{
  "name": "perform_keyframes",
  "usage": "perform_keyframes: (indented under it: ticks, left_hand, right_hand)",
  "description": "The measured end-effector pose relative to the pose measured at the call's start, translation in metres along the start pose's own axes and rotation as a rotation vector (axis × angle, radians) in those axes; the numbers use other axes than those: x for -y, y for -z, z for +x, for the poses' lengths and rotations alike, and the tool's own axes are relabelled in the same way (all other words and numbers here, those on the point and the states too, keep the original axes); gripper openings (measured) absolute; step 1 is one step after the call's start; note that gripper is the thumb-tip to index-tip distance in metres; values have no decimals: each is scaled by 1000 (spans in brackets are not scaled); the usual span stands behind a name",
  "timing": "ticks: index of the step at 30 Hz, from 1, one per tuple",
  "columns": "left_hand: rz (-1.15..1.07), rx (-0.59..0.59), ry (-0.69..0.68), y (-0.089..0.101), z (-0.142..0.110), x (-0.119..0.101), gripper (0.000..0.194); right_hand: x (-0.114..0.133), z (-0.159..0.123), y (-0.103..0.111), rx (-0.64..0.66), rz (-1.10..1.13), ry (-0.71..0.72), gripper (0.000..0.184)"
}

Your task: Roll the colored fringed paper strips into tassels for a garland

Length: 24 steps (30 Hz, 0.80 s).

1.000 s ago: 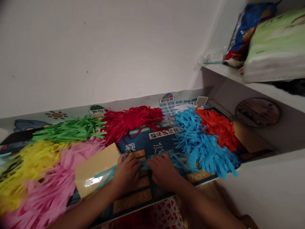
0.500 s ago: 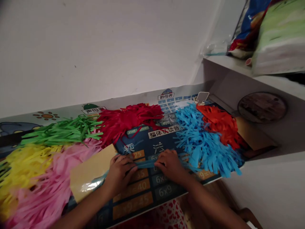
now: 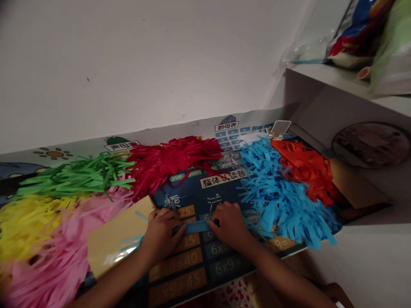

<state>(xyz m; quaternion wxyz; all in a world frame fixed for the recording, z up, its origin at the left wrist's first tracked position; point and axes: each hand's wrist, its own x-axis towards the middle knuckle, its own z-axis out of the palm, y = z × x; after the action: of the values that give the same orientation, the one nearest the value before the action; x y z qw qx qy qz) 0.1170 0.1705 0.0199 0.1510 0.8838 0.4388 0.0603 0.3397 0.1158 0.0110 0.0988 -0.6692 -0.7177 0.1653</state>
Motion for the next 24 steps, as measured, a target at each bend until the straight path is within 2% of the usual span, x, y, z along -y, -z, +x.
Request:
perform_keyframes:
  ticks: [3, 5, 6, 8, 10, 12, 14, 19, 22, 24]
  left_hand:
    - [68, -52, -16, 0, -1, -1, 6]
    - [146, -94, -133, -2, -4, -2, 7]
    - [192, -100, -219, -3, -6, -3, 8]
    - [271, -79, -364, -4, -10, -6, 9]
    - [310, -49, -415, -4, -13, -10, 10]
    - [326, -36, -414, -3, -13, -15, 12]
    - [334, -42, -400, 0, -12, -19, 13]
    - [278, -63, -312, 3, -3, -22, 13]
    - [268, -78, -298, -1, -2, -18, 8]
    - [255, -112, -313, -5, -6, -12, 6]
  right_hand:
    - [2, -2, 5, -16, -25, -26, 20]
    - [4, -8, 9, -104, -65, -9, 13]
    - [6, -12, 10, -151, -94, 47, 11]
    - [9, -21, 7, -205, -164, 247, 9]
    - [11, -25, -2, -192, -238, 435, 3]
    - [9, -23, -13, -187, -295, 505, 5]
    - [6, -16, -19, -186, -289, 480, 8]
    - [14, -1, -5, -172, -203, 369, 9]
    - [23, -4, -3, -197, -259, 391, 7]
    - [19, -8, -10, -204, -300, 430, 4]
